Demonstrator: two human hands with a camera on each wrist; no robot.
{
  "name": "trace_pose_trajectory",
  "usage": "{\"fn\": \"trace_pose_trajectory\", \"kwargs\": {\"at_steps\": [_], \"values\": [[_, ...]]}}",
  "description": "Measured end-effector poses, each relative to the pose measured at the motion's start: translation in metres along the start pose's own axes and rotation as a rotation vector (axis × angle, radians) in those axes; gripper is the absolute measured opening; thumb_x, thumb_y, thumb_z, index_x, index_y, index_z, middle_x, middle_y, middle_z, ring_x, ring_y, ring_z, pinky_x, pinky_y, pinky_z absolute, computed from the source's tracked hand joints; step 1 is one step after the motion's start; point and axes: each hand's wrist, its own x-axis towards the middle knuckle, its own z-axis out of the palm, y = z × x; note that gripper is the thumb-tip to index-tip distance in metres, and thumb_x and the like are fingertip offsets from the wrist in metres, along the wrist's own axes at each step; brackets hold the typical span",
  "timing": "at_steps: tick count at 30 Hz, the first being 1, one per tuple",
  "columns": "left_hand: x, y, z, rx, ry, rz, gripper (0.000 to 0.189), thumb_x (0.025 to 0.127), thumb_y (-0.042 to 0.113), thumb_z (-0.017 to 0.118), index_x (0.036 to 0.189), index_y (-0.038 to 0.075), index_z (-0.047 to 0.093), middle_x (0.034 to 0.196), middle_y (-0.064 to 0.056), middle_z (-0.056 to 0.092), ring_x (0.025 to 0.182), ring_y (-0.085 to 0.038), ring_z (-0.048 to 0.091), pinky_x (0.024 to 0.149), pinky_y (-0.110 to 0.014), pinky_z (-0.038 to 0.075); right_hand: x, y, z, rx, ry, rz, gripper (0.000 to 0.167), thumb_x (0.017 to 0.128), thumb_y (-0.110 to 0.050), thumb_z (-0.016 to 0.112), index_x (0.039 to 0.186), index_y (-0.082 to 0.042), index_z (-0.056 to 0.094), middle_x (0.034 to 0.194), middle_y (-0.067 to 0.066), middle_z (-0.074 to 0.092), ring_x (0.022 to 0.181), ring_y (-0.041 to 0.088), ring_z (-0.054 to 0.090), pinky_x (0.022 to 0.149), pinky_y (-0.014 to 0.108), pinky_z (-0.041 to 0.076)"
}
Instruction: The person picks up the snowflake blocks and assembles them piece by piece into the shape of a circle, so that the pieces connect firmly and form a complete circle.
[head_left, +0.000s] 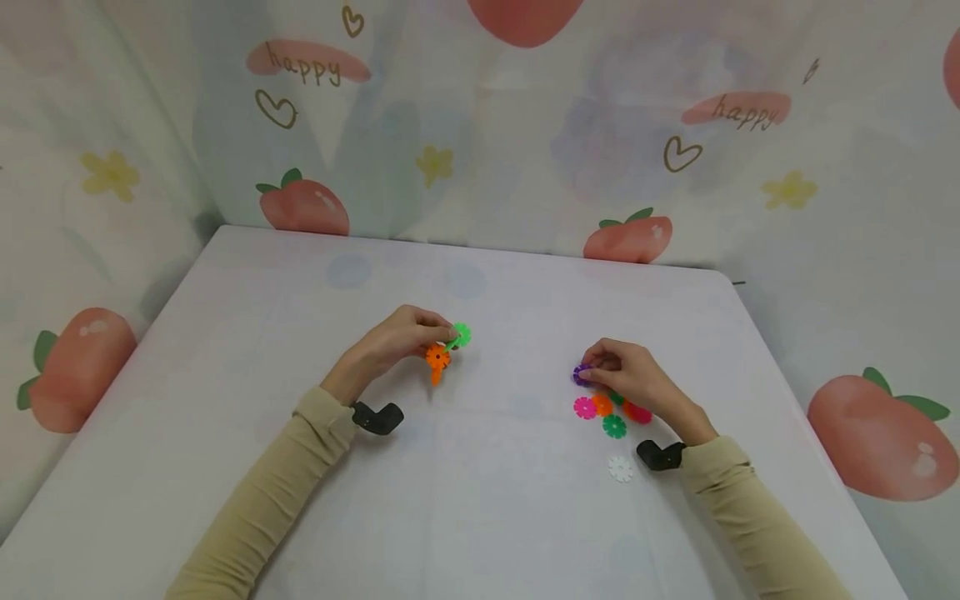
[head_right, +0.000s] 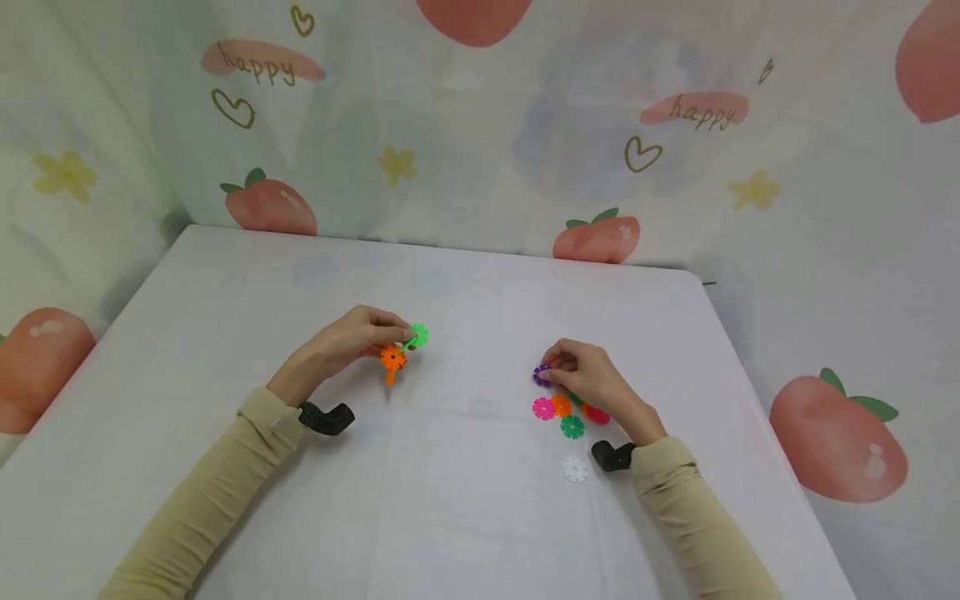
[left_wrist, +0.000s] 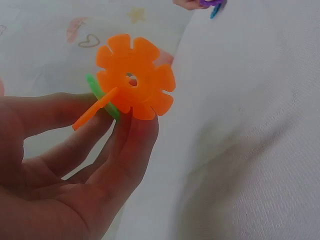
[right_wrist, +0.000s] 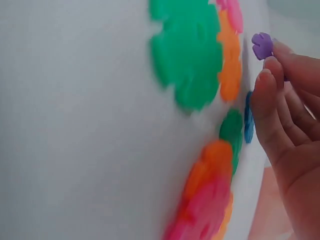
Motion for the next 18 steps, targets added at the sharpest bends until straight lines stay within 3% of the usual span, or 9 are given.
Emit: {"fn": "trace_pose_trajectory", "kwargs": {"at_steps": [5,12,18], "values": [[0.001,-0.001,0.003,-0.009,-0.005,-0.007,0.032,0.100,0.016,0.065,0.124,-0.006,0.070,0.106,-0.007,0.072,0.084,-0.012,0.067,0.077,-0.024,0.056,0.007,-0.010,0.004,0.070,0.009,-0.014,0.023,0.097,-0.021,0.074,0.114,-0.006,0.074,0.108,0.011,0.073,0.094,0.022,0.069,0.076,0.017,0.056],[-0.001,0.000,0.004,-0.017,-0.017,0.000,0.032,0.101,0.017,0.063,0.122,-0.006,0.069,0.105,-0.008,0.072,0.080,-0.012,0.067,0.075,-0.024,0.055,0.023,-0.034,0.017,0.220,0.013,-0.056,0.019,0.098,-0.016,0.072,0.112,-0.003,0.071,0.096,0.014,0.074,0.079,0.025,0.071,0.076,0.024,0.059],[0.001,-0.001,0.007,-0.036,-0.016,-0.007,0.033,0.102,0.018,0.063,0.122,-0.007,0.070,0.103,-0.011,0.076,0.075,-0.011,0.068,0.071,-0.022,0.053,0.037,-0.054,0.029,0.356,0.019,-0.095,0.018,0.097,-0.011,0.073,0.114,-0.004,0.072,0.101,0.016,0.075,0.083,0.024,0.076,0.081,0.023,0.061]]}}
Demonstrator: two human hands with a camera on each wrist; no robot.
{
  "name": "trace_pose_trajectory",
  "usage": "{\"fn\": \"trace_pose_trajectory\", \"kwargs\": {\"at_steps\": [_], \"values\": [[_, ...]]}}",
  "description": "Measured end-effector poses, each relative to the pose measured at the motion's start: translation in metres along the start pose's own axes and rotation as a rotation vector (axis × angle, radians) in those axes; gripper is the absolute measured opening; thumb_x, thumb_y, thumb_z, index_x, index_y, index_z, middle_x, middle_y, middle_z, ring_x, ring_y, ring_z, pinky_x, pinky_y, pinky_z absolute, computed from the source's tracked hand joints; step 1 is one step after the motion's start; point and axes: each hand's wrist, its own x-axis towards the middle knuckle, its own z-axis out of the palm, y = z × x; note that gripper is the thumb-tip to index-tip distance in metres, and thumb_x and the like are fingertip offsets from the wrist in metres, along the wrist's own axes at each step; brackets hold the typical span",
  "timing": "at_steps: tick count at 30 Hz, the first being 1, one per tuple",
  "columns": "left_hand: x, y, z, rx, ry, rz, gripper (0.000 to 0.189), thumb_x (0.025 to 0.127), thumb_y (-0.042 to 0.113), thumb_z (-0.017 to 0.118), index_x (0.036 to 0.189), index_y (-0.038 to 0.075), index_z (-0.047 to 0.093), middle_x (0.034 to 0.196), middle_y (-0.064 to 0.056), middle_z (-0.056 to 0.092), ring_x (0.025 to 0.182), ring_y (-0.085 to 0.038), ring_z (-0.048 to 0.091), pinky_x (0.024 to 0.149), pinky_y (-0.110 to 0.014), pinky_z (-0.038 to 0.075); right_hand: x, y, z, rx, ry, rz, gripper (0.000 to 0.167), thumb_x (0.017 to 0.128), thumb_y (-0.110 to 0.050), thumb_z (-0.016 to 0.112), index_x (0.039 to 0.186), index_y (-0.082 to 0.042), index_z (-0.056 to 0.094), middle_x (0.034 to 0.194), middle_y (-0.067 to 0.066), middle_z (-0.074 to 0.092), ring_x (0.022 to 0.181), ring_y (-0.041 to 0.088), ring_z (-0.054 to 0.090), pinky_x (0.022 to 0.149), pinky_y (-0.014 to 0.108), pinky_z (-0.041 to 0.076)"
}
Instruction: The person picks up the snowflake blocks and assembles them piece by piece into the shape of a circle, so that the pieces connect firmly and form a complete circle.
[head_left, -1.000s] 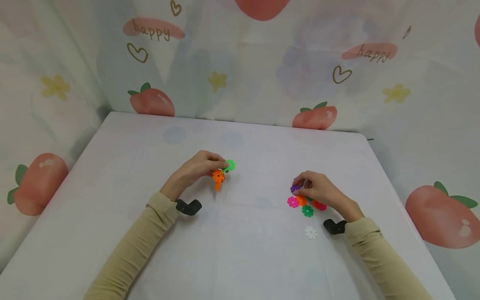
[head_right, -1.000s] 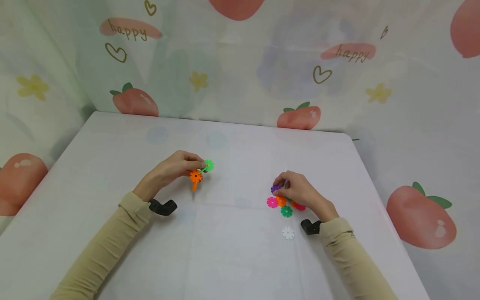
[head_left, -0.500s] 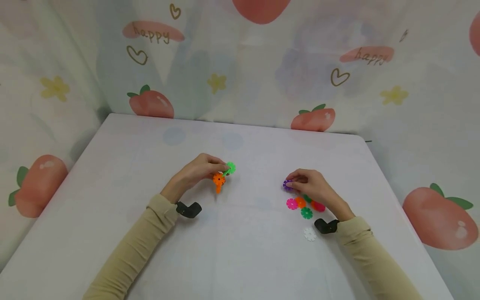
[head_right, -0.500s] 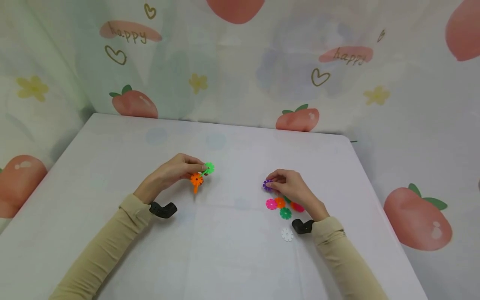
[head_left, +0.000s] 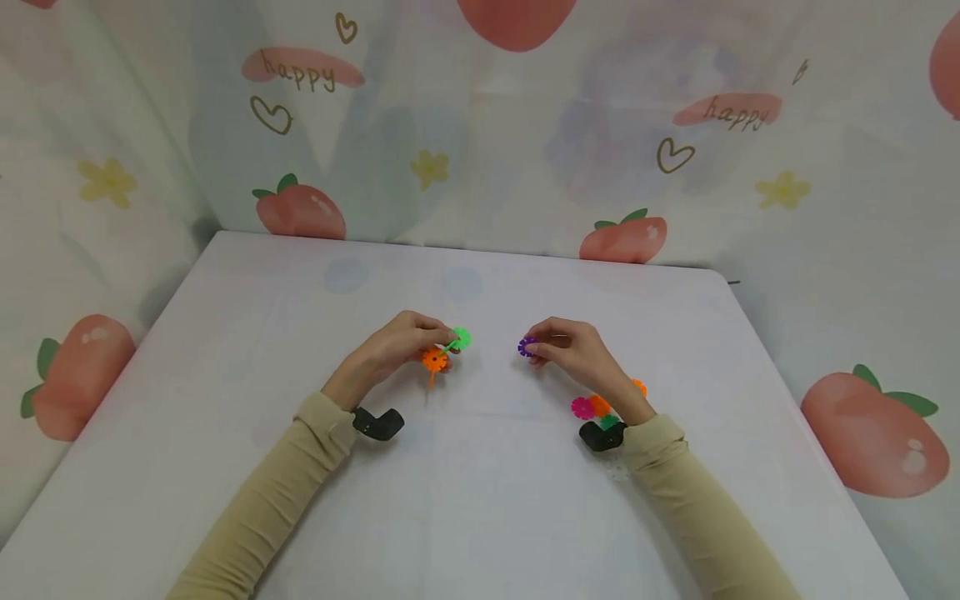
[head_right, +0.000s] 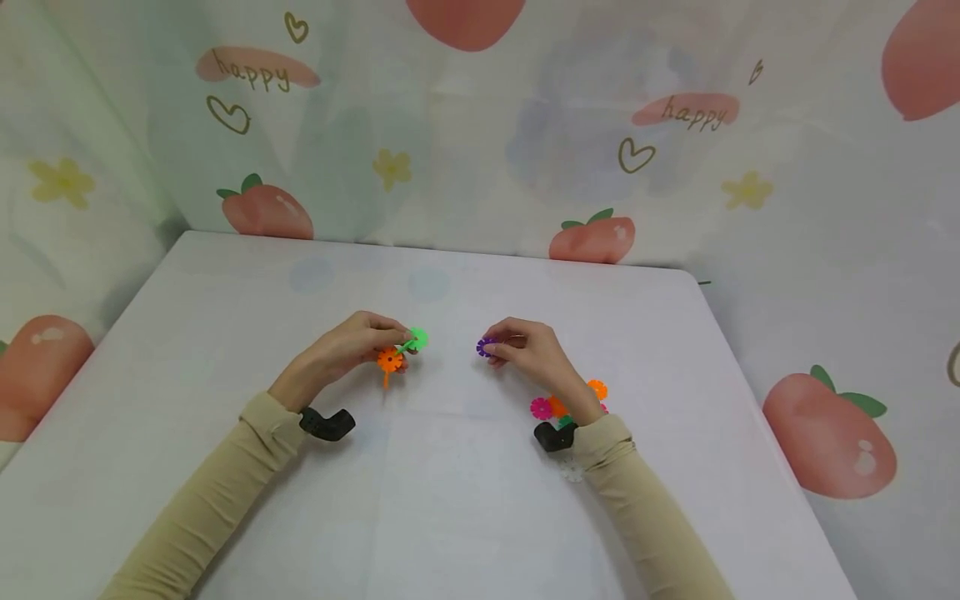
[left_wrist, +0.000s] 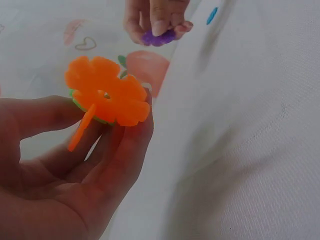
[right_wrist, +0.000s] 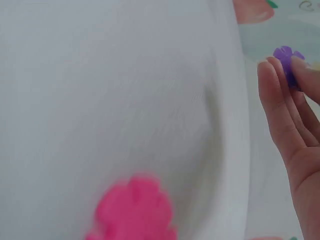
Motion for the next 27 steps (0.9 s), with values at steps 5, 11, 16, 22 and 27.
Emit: {"fn": "trace_pose_trajectory", "kwargs": {"at_steps": [5,11,16,22,27], "values": [[0.002,-0.002,0.001,-0.029,-0.006,-0.030,0.034,0.102,0.017,0.062,0.123,-0.008,0.069,0.109,-0.022,0.075,0.073,-0.011,0.071,0.071,-0.020,0.056,0.011,-0.010,0.013,0.013,-0.019,-0.015,0.019,0.097,-0.011,0.073,0.113,-0.003,0.073,0.103,0.016,0.076,0.087,0.025,0.076,0.085,0.026,0.061],[0.003,-0.001,0.003,-0.064,-0.018,-0.057,0.035,0.105,0.015,0.057,0.127,-0.011,0.065,0.115,-0.028,0.073,0.075,-0.013,0.075,0.077,-0.022,0.060,0.022,-0.017,0.025,0.040,-0.006,-0.057,0.014,0.093,-0.010,0.077,0.106,-0.004,0.075,0.096,0.012,0.077,0.085,0.026,0.077,0.085,0.026,0.061],[0.003,-0.002,0.004,-0.092,-0.037,-0.043,0.034,0.107,0.014,0.054,0.128,-0.011,0.065,0.117,-0.030,0.071,0.077,-0.016,0.076,0.085,-0.028,0.061,0.028,-0.024,0.034,0.023,-0.021,-0.097,0.011,0.094,-0.011,0.076,0.105,-0.007,0.077,0.096,0.009,0.078,0.087,0.028,0.076,0.086,0.026,0.061],[0.003,-0.003,0.004,-0.096,-0.042,-0.018,0.034,0.106,0.014,0.053,0.124,-0.011,0.066,0.114,-0.029,0.072,0.077,-0.018,0.076,0.089,-0.030,0.061,0.033,-0.031,0.043,0.001,-0.020,-0.126,0.009,0.094,-0.010,0.076,0.102,-0.007,0.079,0.095,0.010,0.078,0.086,0.030,0.076,0.084,0.027,0.061],[0.005,-0.003,0.008,-0.122,0.014,-0.027,0.031,0.105,0.011,0.056,0.121,-0.013,0.067,0.111,-0.031,0.072,0.073,-0.018,0.075,0.081,-0.031,0.063,0.035,-0.035,0.048,-0.026,0.026,-0.131,0.007,0.091,-0.005,0.078,0.098,-0.005,0.081,0.091,0.009,0.079,0.081,0.022,0.077,0.082,0.028,0.062]]}}
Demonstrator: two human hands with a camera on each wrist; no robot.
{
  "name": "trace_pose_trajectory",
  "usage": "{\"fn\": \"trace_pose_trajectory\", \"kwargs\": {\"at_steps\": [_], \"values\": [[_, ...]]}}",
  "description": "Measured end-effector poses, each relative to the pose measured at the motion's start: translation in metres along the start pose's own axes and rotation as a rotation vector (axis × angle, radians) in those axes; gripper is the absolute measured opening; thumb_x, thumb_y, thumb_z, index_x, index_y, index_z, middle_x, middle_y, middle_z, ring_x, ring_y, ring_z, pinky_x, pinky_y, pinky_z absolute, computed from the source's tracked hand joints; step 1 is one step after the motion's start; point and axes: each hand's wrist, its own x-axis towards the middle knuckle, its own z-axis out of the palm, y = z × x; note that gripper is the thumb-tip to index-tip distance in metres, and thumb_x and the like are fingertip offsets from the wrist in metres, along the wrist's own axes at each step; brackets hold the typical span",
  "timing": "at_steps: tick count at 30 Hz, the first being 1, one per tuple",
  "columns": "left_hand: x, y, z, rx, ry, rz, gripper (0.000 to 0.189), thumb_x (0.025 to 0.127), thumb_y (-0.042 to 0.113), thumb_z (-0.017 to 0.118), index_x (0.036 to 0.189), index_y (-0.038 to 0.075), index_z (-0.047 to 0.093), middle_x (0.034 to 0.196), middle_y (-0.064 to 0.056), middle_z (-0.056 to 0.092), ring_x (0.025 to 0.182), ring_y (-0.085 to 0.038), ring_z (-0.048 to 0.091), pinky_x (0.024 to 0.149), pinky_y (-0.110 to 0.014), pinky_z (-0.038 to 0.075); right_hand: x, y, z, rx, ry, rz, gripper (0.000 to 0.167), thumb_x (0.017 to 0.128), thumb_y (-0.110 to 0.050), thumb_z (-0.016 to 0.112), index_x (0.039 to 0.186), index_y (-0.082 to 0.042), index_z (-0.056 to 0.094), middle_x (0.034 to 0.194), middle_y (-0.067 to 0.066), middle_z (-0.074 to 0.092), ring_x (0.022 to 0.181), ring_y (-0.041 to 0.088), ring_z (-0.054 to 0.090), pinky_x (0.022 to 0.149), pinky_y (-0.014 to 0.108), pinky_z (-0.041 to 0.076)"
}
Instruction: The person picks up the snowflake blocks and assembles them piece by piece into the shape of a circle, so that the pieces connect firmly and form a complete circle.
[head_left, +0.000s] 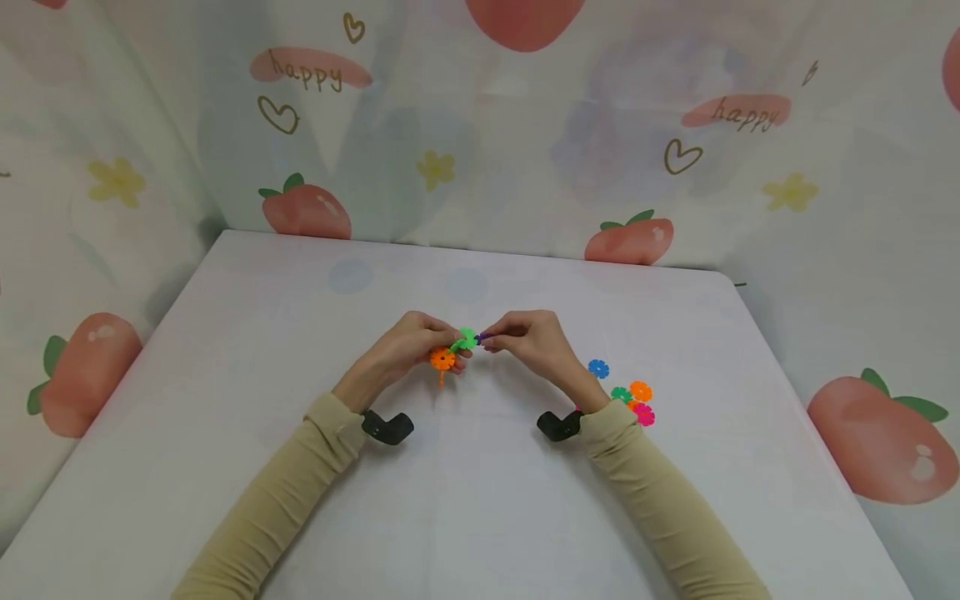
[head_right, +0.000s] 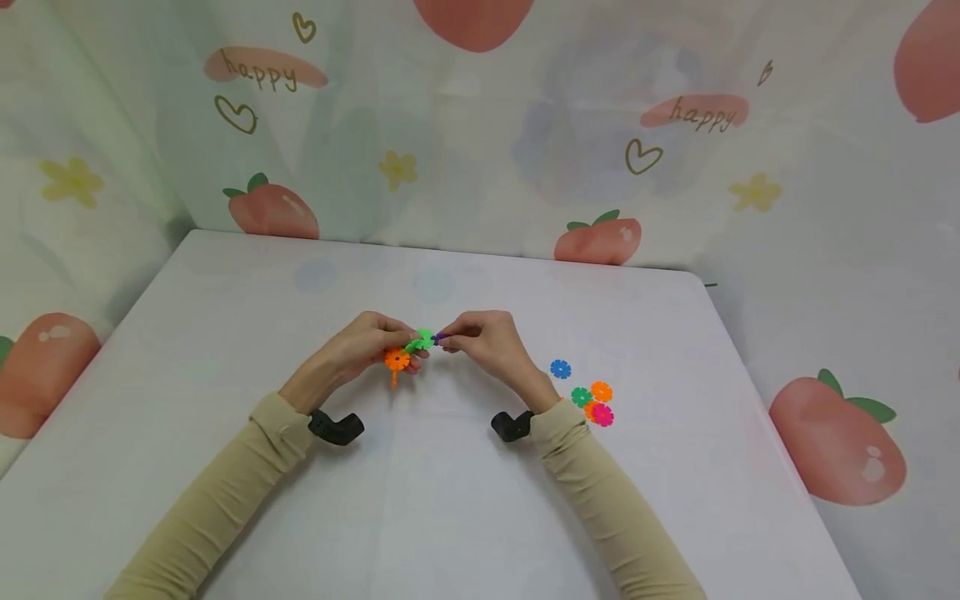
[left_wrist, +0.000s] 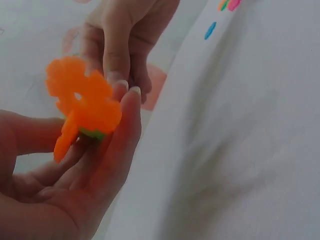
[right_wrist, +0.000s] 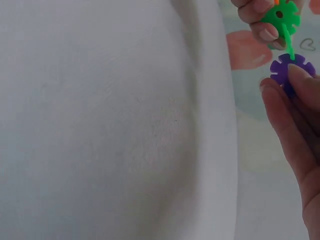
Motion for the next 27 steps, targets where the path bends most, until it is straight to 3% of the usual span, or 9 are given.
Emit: {"fn": "trace_pose_trajectory", "kwargs": {"at_steps": [5,11,13,19,24,27], "values": [[0.000,0.000,0.002,-0.003,0.037,0.008,0.031,0.104,0.011,0.058,0.120,-0.013,0.067,0.106,-0.028,0.075,0.073,-0.020,0.077,0.079,-0.032,0.063,0.003,-0.003,0.002,-0.030,0.008,-0.012,0.008,0.090,-0.005,0.079,0.098,-0.004,0.082,0.089,0.009,0.079,0.079,0.018,0.077,0.081,0.030,0.062],[0.001,-0.001,0.002,0.011,-0.087,-0.019,0.034,0.105,0.016,0.057,0.123,-0.012,0.066,0.110,-0.026,0.075,0.086,-0.021,0.078,0.084,-0.030,0.061,0.002,-0.001,-0.003,0.013,-0.026,-0.024,0.010,0.090,-0.005,0.078,0.100,-0.004,0.081,0.093,0.011,0.079,0.086,0.023,0.077,0.083,0.027,0.062],[0.002,-0.001,0.003,0.010,-0.100,-0.041,0.036,0.105,0.020,0.059,0.123,-0.010,0.067,0.106,-0.023,0.076,0.087,-0.021,0.078,0.084,-0.030,0.061,0.001,-0.001,-0.004,0.017,-0.046,-0.042,0.011,0.090,-0.005,0.079,0.100,-0.005,0.081,0.095,0.011,0.079,0.087,0.026,0.077,0.082,0.026,0.061],[0.003,-0.002,0.007,0.067,-0.080,-0.069,0.041,0.101,0.026,0.067,0.122,-0.009,0.070,0.097,-0.016,0.078,0.084,-0.021,0.077,0.085,-0.030,0.061,-0.007,0.000,-0.007,-0.004,-0.077,-0.056,0.019,0.090,-0.015,0.081,0.108,-0.007,0.081,0.100,0.009,0.079,0.086,0.024,0.076,0.081,0.025,0.061],[0.003,-0.001,0.007,0.101,-0.027,-0.104,0.039,0.101,0.026,0.069,0.123,-0.006,0.070,0.101,-0.018,0.077,0.083,-0.019,0.077,0.083,-0.027,0.061,-0.021,0.006,-0.021,-0.099,-0.072,0.020,0.029,0.092,-0.021,0.080,0.118,-0.009,0.077,0.105,0.005,0.077,0.090,0.017,0.073,0.081,0.022,0.059],[0.003,0.000,0.005,0.094,-0.008,-0.117,0.039,0.101,0.025,0.068,0.126,-0.006,0.069,0.105,-0.019,0.077,0.084,-0.019,0.077,0.081,-0.026,0.061,-0.033,0.011,-0.033,-0.123,-0.076,0.059,0.029,0.092,-0.022,0.080,0.117,-0.009,0.077,0.105,0.003,0.077,0.091,0.016,0.073,0.082,0.023,0.058]]}}
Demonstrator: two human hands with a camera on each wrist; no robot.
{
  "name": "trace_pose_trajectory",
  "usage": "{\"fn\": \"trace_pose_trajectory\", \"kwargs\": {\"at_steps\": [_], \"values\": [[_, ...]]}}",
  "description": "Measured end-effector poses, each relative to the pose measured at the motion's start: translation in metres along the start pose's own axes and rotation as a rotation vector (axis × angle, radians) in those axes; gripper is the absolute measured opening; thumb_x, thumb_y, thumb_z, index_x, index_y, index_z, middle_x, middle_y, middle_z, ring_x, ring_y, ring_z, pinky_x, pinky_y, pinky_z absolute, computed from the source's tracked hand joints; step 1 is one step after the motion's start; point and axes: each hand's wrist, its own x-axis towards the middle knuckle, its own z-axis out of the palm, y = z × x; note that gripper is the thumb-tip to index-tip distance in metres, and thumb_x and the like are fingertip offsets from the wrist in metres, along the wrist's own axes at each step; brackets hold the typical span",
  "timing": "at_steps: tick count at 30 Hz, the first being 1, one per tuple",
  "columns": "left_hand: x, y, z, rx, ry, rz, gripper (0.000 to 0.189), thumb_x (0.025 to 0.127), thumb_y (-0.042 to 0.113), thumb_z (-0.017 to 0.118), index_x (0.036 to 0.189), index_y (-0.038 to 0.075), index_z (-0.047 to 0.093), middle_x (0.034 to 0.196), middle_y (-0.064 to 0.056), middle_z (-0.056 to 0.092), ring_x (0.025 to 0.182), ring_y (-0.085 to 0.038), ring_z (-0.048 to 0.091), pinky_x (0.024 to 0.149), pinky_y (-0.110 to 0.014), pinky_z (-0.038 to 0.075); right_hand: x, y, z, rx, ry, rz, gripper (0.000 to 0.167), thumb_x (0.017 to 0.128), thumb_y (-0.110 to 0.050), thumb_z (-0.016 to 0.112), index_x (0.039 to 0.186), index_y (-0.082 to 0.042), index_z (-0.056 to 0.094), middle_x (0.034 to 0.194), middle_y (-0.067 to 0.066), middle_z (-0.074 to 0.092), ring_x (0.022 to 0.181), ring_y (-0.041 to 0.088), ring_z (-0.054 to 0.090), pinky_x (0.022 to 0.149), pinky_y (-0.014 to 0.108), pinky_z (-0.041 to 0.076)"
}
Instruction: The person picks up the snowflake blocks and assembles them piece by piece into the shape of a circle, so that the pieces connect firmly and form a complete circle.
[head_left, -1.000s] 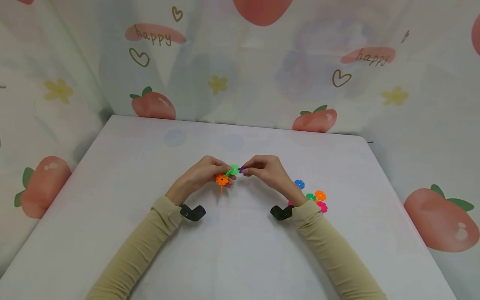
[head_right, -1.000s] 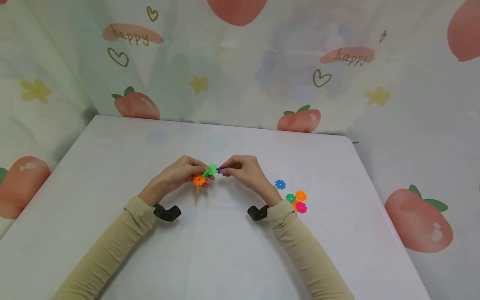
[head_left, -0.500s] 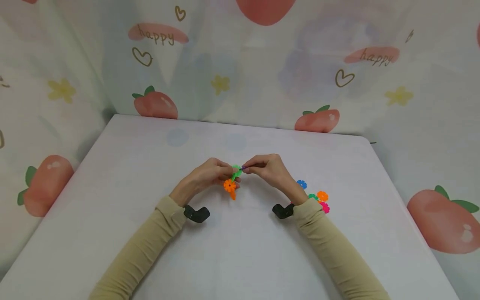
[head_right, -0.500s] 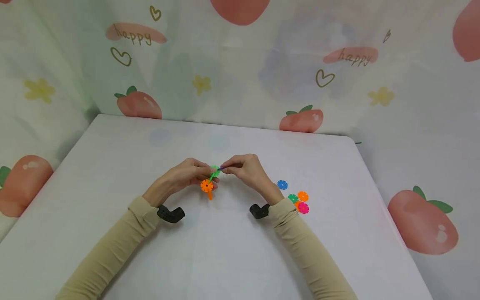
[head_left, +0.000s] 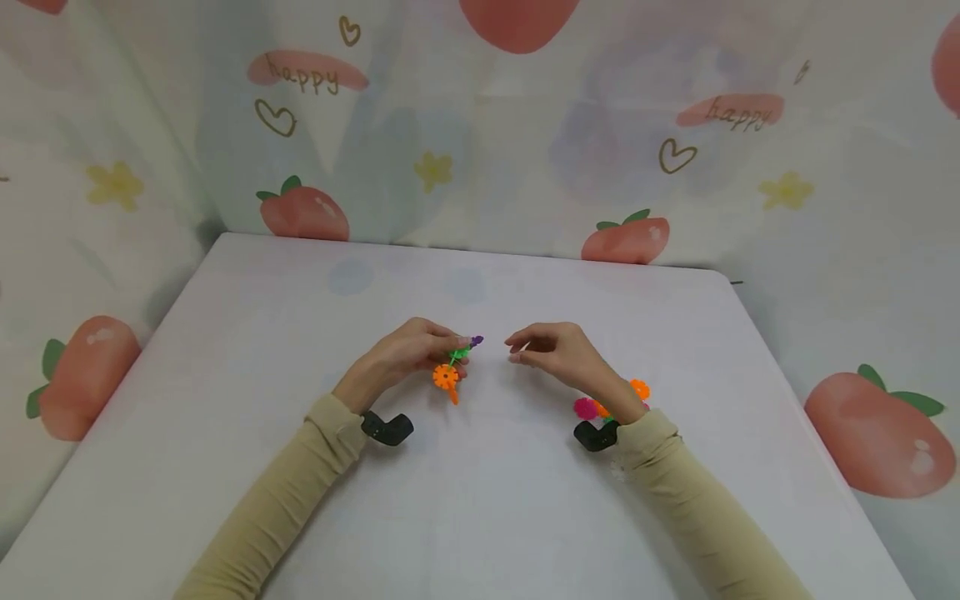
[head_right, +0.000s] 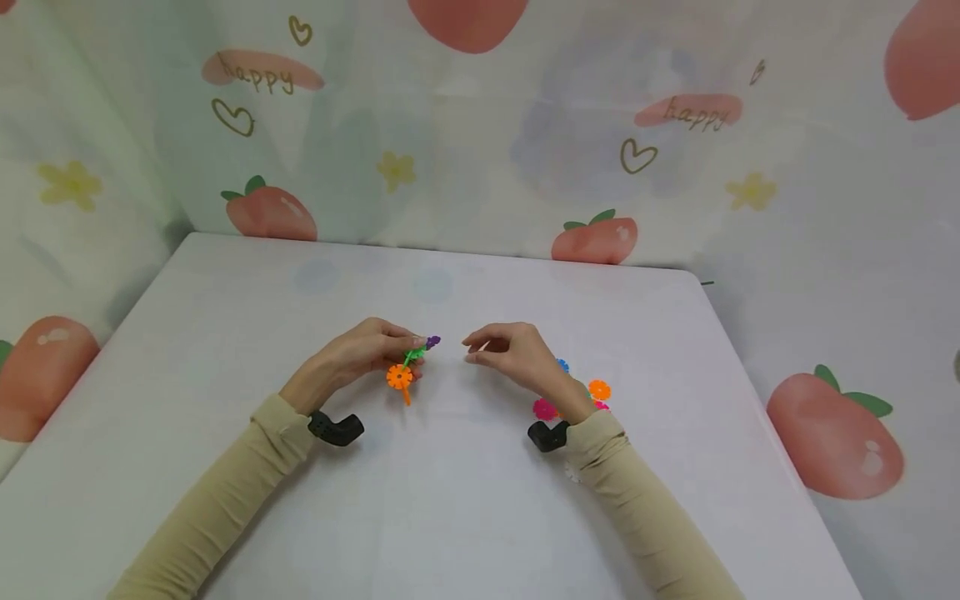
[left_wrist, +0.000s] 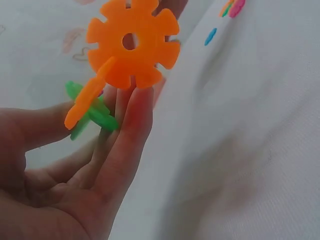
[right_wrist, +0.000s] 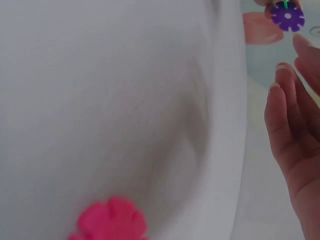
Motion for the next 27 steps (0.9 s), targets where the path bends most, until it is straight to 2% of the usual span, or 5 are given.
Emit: {"fn": "trace_pose_trajectory", "kwargs": {"at_steps": [4,9,17,22,27], "values": [[0.000,-0.001,-0.003,-0.021,-0.005,0.004,0.040,0.101,0.024,0.068,0.128,-0.006,0.067,0.103,-0.017,0.077,0.084,-0.019,0.078,0.080,-0.025,0.061,-0.018,0.010,-0.013,-0.025,-0.028,0.052,0.026,0.092,-0.023,0.080,0.115,-0.011,0.078,0.104,0.000,0.076,0.090,0.016,0.071,0.078,0.023,0.058],[0.002,-0.002,-0.004,-0.038,-0.013,0.022,0.040,0.101,0.022,0.068,0.127,-0.008,0.067,0.101,-0.017,0.077,0.081,-0.017,0.077,0.078,-0.023,0.060,-0.041,0.020,-0.027,-0.029,-0.077,0.094,0.021,0.094,-0.016,0.076,0.114,-0.009,0.077,0.101,0.004,0.076,0.087,0.021,0.071,0.070,0.024,0.057],[0.002,0.001,-0.001,-0.031,-0.007,0.009,0.041,0.100,0.023,0.069,0.128,-0.007,0.067,0.110,-0.023,0.075,0.081,-0.017,0.077,0.075,-0.022,0.060,-0.071,0.033,-0.041,-0.093,-0.077,0.114,0.020,0.094,-0.016,0.076,0.113,-0.010,0.077,0.103,0.000,0.076,0.087,0.012,0.071,0.079,0.020,0.056],[0.001,0.001,-0.001,-0.042,-0.019,0.019,0.042,0.101,0.022,0.068,0.129,-0.009,0.066,0.103,-0.019,0.076,0.081,-0.017,0.077,0.076,-0.024,0.061,-0.088,0.040,-0.048,-0.113,-0.095,0.123,0.018,0.094,-0.017,0.077,0.110,-0.010,0.077,0.101,0.002,0.076,0.084,0.012,0.068,0.074,0.020,0.056],[0.000,0.000,-0.001,-0.045,-0.022,0.021,0.042,0.101,0.021,0.067,0.130,-0.009,0.065,0.104,-0.020,0.076,0.081,-0.017,0.077,0.077,-0.024,0.061,-0.105,0.044,-0.050,-0.134,-0.078,0.163,0.015,0.090,-0.016,0.080,0.105,-0.013,0.078,0.095,0.000,0.073,0.081,0.010,0.065,0.072,0.020,0.055]]}}
